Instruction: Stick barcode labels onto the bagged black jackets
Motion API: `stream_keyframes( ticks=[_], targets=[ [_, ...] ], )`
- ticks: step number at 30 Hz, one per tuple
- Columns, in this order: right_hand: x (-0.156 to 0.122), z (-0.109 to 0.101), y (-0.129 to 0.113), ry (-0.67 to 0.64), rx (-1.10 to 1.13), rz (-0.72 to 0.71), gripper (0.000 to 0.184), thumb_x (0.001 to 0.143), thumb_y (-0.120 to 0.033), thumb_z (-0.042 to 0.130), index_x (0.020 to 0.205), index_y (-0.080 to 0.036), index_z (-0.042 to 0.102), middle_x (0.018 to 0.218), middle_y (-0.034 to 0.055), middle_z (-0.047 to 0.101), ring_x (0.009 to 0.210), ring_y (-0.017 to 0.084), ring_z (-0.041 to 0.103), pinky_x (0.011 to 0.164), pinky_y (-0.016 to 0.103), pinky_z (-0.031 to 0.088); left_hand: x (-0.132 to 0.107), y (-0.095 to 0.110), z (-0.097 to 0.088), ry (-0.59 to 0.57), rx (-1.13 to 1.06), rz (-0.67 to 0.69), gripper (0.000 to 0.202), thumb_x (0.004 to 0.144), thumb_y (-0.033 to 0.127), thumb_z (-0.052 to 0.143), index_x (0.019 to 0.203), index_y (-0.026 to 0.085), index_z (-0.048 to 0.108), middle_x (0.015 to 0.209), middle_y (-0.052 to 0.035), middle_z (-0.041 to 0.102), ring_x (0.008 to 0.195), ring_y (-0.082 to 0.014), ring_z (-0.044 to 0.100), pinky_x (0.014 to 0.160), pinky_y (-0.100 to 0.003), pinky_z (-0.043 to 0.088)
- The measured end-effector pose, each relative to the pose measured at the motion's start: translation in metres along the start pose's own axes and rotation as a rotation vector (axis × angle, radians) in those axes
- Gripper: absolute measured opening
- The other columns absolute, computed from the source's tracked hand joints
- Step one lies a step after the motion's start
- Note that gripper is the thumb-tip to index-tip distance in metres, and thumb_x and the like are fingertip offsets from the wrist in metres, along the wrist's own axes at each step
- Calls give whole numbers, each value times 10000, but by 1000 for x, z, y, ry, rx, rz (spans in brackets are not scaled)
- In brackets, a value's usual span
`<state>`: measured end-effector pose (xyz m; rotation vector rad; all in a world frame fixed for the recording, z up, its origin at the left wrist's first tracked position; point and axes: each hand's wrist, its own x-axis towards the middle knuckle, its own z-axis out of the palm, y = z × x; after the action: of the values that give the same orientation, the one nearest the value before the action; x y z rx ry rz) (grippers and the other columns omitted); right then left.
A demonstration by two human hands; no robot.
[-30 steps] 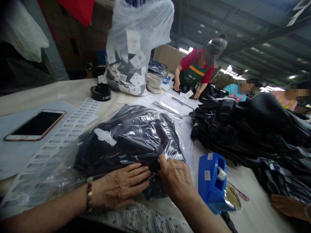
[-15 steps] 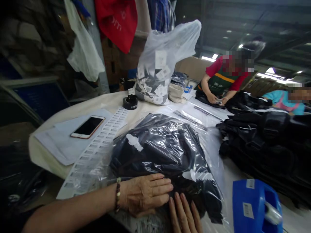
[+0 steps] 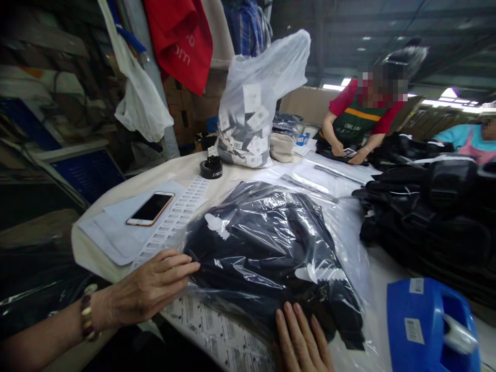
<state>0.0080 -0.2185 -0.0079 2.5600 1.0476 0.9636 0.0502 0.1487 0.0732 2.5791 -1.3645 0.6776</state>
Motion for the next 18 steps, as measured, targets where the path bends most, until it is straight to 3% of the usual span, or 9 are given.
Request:
stream_keyframes(
  ticks=[3,9,14,16,18],
  targets=[
    [0,-1,1,-5,-13,-12,476,870,-223,435,1335,-124,436,1254,129,571,1130,250,560,1129,432,191,2,-4,-1,48,-62,25,268,878,5,371,833,151,592,1131,-48,629,1115,-175,486,951,-324,397],
    [1,-5,1,5,-9,-18,428,856,-239,462,1255,-92,517,1274,152,547,1181,270,516,1137,444,172,16,-9,0,82,-277,-248,192,910,92,407,783,146,541,889,-38,574,861,-117,536,778,-220,458],
    [5,-7,0,12,23,7,399,830,-208,515,1205,-75,557,1281,159,541,1257,282,426,1145,439,156,26,-6,5,42,-207,-295,221,908,95,392,725,148,506,811,-24,536,781,-123,501,725,-234,431],
    [8,-11,-2,16,47,13,401,820,-164,502,1208,-75,552,1275,156,548,1260,281,421,1135,438,194,28,-5,9,31,-165,-286,252,914,97,368,707,148,501,785,-26,529,766,-131,489,718,-249,422],
    [11,-20,-2,16,125,38,409,822,-141,479,1226,-106,536,1262,145,563,1250,264,441,1085,416,317,29,-6,11,1,-154,-294,282,917,96,340,695,149,506,763,-25,525,749,-135,482,712,-261,415]
  ],
)
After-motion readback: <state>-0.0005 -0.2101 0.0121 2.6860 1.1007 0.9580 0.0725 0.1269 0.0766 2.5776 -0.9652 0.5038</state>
